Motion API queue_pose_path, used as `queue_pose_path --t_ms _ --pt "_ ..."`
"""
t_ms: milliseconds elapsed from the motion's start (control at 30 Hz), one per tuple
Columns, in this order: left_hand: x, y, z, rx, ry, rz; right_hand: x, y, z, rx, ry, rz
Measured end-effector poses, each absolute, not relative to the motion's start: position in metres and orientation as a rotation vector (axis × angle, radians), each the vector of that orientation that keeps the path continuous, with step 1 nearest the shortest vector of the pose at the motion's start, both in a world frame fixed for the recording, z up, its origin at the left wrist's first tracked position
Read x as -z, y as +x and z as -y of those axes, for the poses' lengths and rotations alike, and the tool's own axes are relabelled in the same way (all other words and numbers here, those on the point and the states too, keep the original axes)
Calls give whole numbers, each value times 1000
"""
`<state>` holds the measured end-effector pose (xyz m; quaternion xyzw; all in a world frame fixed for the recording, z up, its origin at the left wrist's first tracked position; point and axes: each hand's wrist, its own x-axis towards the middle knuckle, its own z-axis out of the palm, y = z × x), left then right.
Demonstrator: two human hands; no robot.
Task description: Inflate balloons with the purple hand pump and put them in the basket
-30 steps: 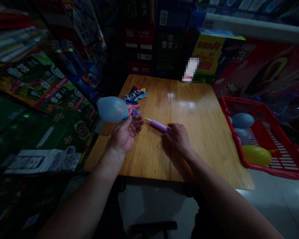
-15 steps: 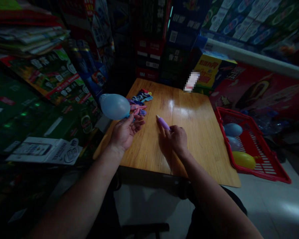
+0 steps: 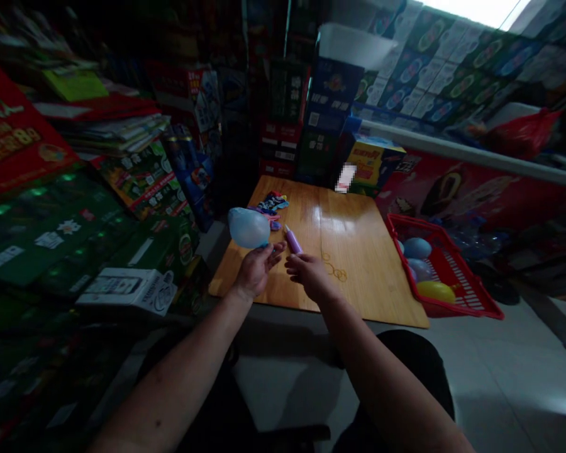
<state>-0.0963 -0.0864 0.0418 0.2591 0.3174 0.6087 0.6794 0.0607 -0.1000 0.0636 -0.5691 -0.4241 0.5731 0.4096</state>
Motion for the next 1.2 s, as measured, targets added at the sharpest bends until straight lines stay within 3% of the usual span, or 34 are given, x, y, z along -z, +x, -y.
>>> queue_pose_path --t_ms 167,567,867,1200 --pt "-53 -66 142 -1345 673 -725 -81 52 154 -1797 -1054 712" --pt "-86 -37 247 -1418 754 -752 -108 75 246 -1923 -835 563" --pt "-129 -34 289 -1396 732 -796 -133 72 277 -1871 -824 710" --pt "-110 -21 332 -1162 747 -879 -115 95 277 -1521 -1190 950"
